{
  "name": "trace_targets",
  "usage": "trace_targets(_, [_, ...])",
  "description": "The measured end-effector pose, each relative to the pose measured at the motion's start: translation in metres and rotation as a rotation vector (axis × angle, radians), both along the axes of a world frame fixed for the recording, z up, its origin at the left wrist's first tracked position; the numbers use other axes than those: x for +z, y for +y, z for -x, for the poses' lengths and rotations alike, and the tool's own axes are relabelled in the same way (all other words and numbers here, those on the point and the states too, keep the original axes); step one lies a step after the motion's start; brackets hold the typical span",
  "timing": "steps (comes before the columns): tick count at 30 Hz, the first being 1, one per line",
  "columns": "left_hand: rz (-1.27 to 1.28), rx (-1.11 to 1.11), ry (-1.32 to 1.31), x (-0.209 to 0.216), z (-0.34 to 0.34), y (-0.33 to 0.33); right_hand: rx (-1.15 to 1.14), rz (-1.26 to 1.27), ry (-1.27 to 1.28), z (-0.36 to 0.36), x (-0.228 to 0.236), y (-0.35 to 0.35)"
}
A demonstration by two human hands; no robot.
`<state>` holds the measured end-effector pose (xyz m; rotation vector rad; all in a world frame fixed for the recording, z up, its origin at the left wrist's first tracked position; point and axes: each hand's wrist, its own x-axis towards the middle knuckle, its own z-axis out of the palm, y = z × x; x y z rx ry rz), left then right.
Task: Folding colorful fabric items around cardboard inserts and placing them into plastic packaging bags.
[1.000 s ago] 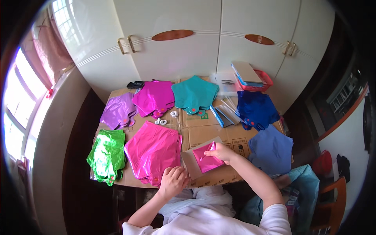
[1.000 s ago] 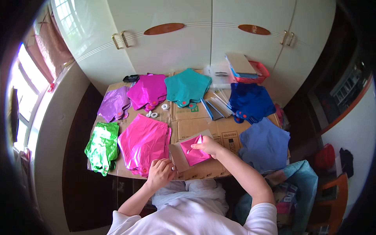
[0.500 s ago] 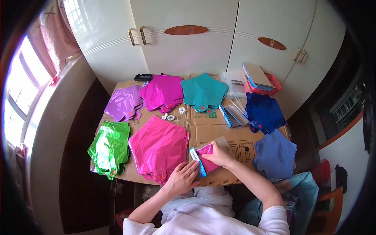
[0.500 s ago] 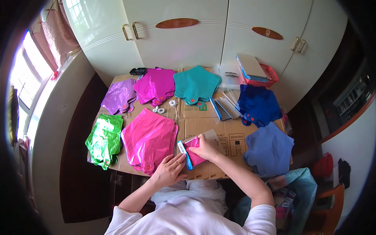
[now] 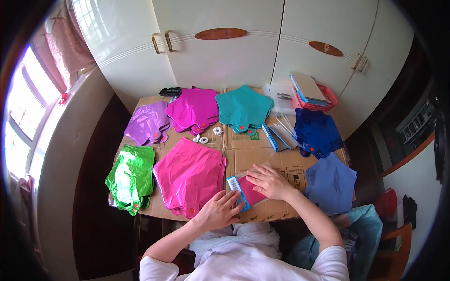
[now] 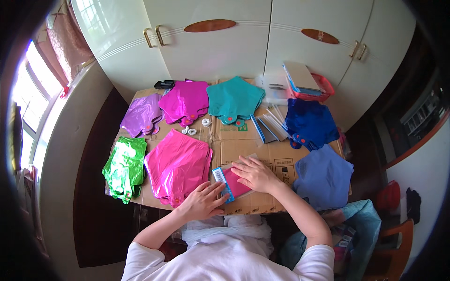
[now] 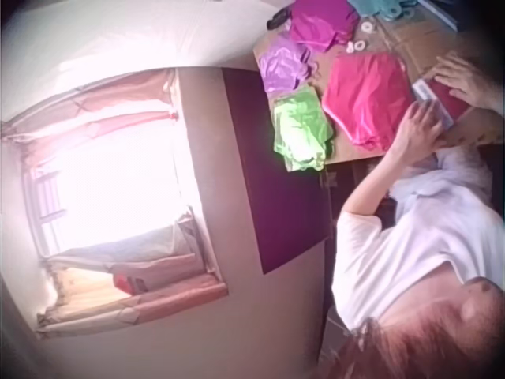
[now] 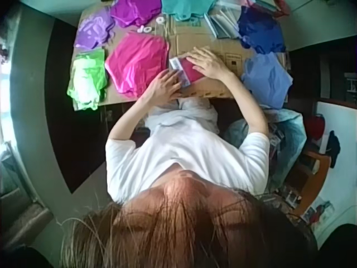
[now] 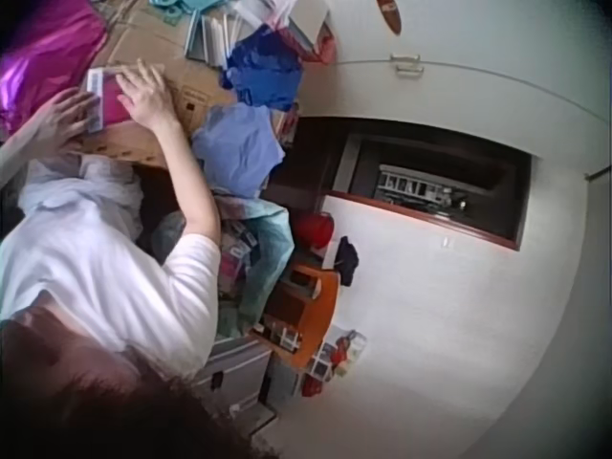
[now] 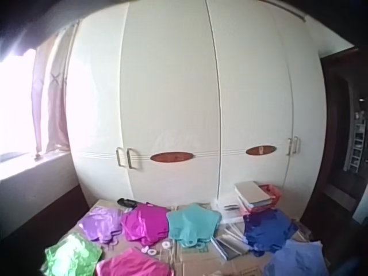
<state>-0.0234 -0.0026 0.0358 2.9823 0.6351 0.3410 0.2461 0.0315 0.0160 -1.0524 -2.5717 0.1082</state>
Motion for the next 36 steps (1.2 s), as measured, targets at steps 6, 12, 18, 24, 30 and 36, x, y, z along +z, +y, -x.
trace_targets(6, [0.078,-0.118,0.070,0.008,0.004,0.024,0.003,0.054,-0.065,-0.001,-0.001,0.000])
trace_targets(12, [0.075,-0.110,0.089,0.010,0.005,0.026,-0.032,0.080,-0.202,-0.002,0.005,-0.001])
trace_targets(18, [0.022,-0.057,0.068,0.012,-0.001,0.008,-0.039,0.101,-0.235,0.006,0.011,0.016])
trace_targets(24, [-0.039,0.167,0.090,0.005,-0.036,-0.037,-0.136,0.052,0.181,0.064,0.008,0.123])
trace_targets(30, [-0.084,0.252,0.127,0.003,-0.053,-0.051,-0.249,-0.067,-0.138,0.104,-0.008,0.203])
trace_targets(36, [-0.081,0.245,0.141,0.003,-0.050,-0.046,-0.209,-0.297,0.022,0.093,0.003,0.187])
